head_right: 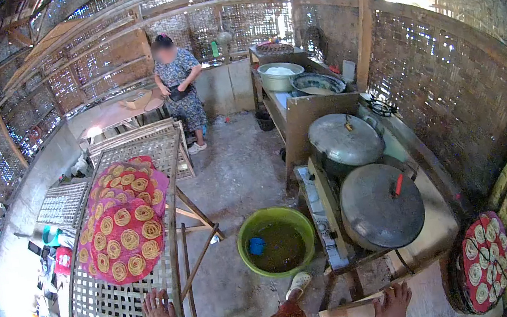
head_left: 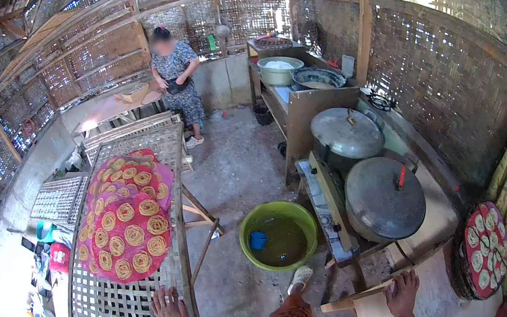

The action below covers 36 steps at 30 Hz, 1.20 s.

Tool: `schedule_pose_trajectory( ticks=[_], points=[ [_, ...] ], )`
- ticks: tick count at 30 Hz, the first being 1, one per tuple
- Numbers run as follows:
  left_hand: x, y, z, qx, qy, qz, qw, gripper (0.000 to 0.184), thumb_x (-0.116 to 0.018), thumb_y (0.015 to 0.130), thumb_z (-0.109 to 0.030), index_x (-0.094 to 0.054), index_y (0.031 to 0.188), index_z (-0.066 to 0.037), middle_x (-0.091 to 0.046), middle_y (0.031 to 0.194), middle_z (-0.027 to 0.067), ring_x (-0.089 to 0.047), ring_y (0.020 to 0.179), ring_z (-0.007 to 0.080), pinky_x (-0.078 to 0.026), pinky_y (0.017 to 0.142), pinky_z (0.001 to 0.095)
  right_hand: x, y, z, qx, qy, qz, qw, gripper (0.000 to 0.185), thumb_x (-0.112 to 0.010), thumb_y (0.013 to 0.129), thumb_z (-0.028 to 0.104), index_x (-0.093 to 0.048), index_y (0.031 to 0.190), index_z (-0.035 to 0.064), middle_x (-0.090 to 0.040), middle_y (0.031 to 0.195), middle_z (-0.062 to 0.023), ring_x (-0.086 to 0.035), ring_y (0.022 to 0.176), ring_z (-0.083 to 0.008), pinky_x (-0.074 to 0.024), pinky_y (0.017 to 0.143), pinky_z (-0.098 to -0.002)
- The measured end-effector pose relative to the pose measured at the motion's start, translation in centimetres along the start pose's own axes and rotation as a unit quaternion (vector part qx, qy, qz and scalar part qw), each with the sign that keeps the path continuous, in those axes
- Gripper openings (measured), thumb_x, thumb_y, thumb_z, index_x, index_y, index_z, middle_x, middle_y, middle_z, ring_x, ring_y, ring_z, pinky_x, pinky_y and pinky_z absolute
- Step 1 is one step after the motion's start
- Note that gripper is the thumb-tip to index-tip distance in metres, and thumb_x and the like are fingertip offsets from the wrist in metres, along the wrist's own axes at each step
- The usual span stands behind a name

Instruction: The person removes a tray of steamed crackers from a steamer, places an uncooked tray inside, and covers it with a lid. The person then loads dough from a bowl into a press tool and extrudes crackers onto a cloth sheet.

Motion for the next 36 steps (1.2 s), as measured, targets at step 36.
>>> schedule_pose_trajectory(
  ticks=[36],
  points=[
    [-0.8, -0.3, -1.0, -0.04, 0.056, -0.072, 0.995, 0.052, -0.05, 0.083, -0.026, -0.044, 0.133, -0.012, -0.033, 0.142, 0.0133, -0.025, 0.133, 0.037, -0.018, 0.108, 0.0521, 0.4, 0.0, -0.7, 0.027, 0.014, -0.082, 0.996, 0.042, -0.059, 0.076, 0.04, -0.059, 0.097, 0.0037, -0.05, 0.116, -0.0189, -0.033, 0.123, -0.0457, -0.0208, 0.101, -0.0597]
  ],
)
Point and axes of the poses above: each hand's wrist, its own y-axis towards the middle knuckle, its own x-axis out of the back of the hand, z = x × y, the point moved 5 cm from there along y, towards the middle knuckle
